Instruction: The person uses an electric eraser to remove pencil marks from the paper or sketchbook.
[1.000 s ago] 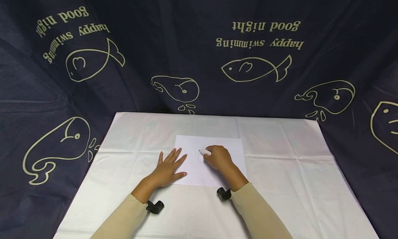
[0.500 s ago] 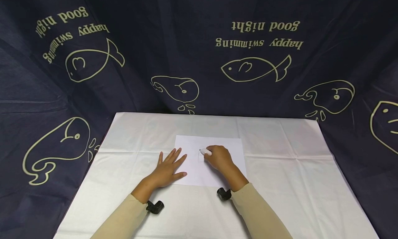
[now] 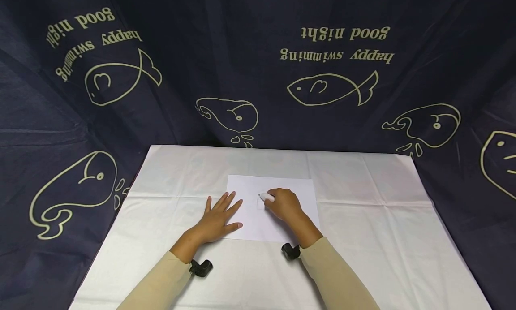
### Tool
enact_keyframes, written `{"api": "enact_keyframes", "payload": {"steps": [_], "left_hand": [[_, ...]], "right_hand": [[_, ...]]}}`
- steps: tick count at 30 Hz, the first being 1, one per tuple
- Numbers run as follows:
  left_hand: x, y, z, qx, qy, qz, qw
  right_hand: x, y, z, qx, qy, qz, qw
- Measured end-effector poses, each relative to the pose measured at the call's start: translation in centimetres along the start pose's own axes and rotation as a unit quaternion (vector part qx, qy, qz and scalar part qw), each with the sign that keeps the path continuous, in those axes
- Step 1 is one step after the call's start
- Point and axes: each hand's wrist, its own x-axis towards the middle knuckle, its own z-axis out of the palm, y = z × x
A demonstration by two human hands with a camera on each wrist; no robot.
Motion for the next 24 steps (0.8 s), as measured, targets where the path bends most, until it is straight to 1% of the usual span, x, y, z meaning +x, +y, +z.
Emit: {"api": "enact_keyframes", "payload": {"steps": [3,9,24], "left_hand": [[-0.02,0.01,0.01,-0.003,0.000,0.000,1.0000],[-0.04,0.03,-0.01,-0.001,0.002,0.001,1.0000],[-0.07,0.19,-0.24,-0.006,0.000,0.002,1.0000]], "right_hand": [[-0.03,-0.04,0.00,-0.002,-0.005,-0.005,1.000],[-0.10,0.04,-0.15,-0.008,-0.007,0.005,1.000],[-0.09,0.00,-0.19,-0.003,-0.018,0.002,1.000]]}}
